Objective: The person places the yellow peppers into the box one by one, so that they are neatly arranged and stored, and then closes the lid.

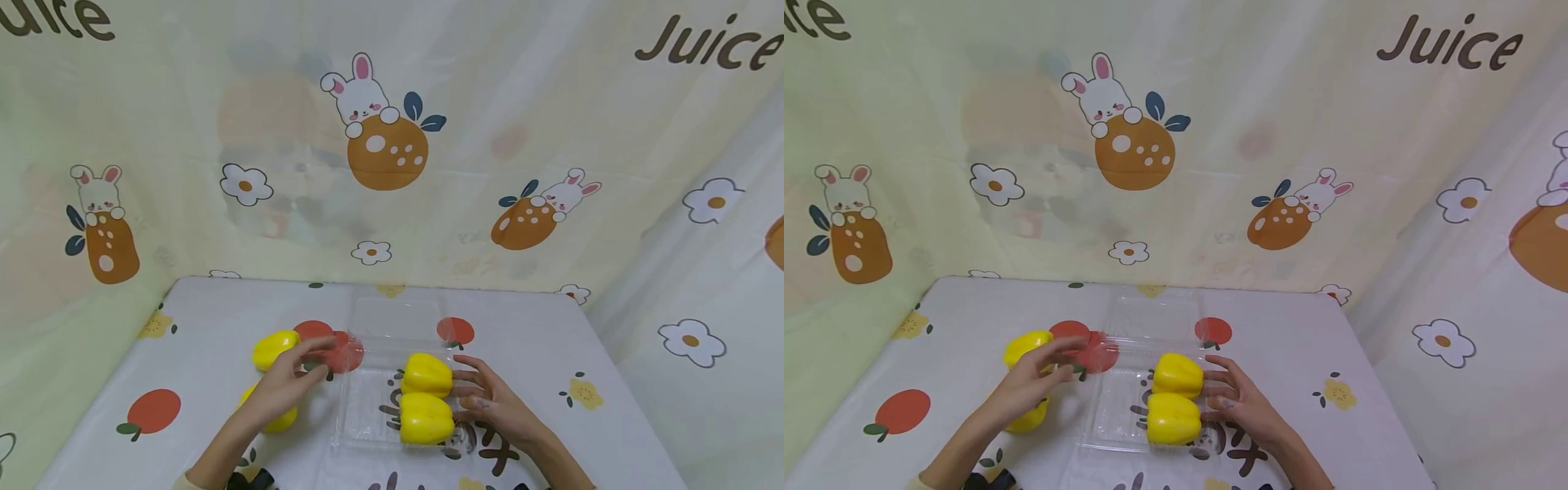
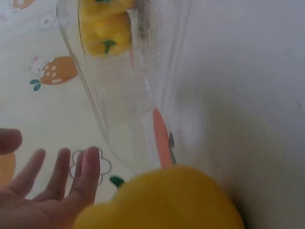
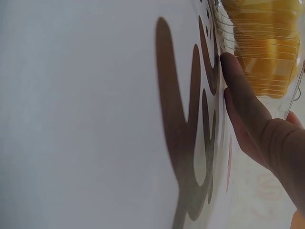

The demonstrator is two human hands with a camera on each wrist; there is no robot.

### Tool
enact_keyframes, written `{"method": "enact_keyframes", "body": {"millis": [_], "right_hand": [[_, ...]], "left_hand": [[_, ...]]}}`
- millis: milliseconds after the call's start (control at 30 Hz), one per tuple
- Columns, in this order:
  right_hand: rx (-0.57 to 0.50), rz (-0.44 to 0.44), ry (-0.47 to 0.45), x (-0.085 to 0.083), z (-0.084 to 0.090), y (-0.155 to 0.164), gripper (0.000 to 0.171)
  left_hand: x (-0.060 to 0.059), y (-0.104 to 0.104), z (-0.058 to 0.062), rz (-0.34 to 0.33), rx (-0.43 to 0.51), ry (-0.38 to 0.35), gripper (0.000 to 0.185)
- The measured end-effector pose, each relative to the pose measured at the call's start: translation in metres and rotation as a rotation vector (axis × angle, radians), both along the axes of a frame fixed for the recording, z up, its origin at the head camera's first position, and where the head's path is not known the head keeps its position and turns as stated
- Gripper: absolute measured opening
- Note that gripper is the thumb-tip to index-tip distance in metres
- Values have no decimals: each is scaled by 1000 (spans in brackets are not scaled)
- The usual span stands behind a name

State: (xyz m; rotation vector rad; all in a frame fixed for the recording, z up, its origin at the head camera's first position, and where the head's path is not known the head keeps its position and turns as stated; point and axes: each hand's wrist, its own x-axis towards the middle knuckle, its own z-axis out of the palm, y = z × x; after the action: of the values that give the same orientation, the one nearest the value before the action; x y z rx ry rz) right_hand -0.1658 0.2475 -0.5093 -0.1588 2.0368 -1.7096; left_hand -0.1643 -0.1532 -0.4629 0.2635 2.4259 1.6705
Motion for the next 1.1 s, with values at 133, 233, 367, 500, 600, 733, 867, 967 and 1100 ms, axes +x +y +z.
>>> {"method": "enact_keyframes", "body": {"millis": [133,233,367,500,600,733,867,967,1100], "right_hand": [[4,-2,-1,-1,0,-1,80],[8,-3,0,-2,1,-1,80],[13,-15,-6,-2,1,-2,79],[11,-22,-12,-1,0,-1,80],[14,-18,-10,-1,0,0,80],[19,-13,-3,-1,0,0,80],[15,-7,0,-1,-1,0,80],[12,-8,0,-1,-1,0,81],[7,-16,-1,-1,-1,0,81]], "left_hand": [[1,-13,1,-58,-19,40,44],[4,-21,1,-89,-25,52,43],[7,-29,-1,-98,-39,79,42],[10,-38,-2,-98,-71,137,41],[11,-46,-1,-92,-92,164,40],[12,-54,1,-65,-118,169,39],[14,-62,0,-34,-140,165,39],[15,-66,-3,-24,-137,156,41],[15,-70,-7,-11,-141,113,45]]}}
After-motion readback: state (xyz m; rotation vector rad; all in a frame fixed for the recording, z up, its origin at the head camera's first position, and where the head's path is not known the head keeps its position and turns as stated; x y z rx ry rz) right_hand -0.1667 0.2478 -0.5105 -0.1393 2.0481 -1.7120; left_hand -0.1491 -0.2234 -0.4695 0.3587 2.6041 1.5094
